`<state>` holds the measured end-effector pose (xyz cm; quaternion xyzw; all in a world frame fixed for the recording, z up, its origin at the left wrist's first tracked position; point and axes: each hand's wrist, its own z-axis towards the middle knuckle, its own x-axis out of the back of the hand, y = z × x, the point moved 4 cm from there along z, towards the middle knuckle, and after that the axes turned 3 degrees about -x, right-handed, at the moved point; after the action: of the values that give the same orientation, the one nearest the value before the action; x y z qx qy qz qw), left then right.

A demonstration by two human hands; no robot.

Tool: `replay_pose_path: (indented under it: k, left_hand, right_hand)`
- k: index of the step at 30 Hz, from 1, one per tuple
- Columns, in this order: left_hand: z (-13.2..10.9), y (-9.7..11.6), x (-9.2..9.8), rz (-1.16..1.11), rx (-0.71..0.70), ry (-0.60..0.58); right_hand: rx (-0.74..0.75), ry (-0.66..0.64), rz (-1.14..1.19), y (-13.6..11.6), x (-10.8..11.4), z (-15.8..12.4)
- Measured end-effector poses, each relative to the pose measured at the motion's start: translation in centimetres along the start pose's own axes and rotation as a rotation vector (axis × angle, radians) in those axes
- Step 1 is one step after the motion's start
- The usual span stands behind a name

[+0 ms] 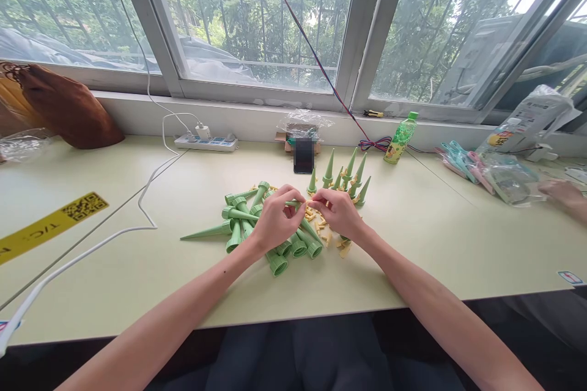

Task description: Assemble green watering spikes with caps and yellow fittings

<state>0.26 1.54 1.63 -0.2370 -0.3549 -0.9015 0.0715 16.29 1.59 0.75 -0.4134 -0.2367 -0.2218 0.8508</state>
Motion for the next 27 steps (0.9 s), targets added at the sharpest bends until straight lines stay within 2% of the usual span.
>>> replay_pose_path:
  k: [27]
  left_hand:
    - [-0.03, 0.06, 0.0, 0.036, 0.011, 0.04]
  right_hand:
    - [0.017, -0.008, 0.07, -0.4, -0.09, -0.06]
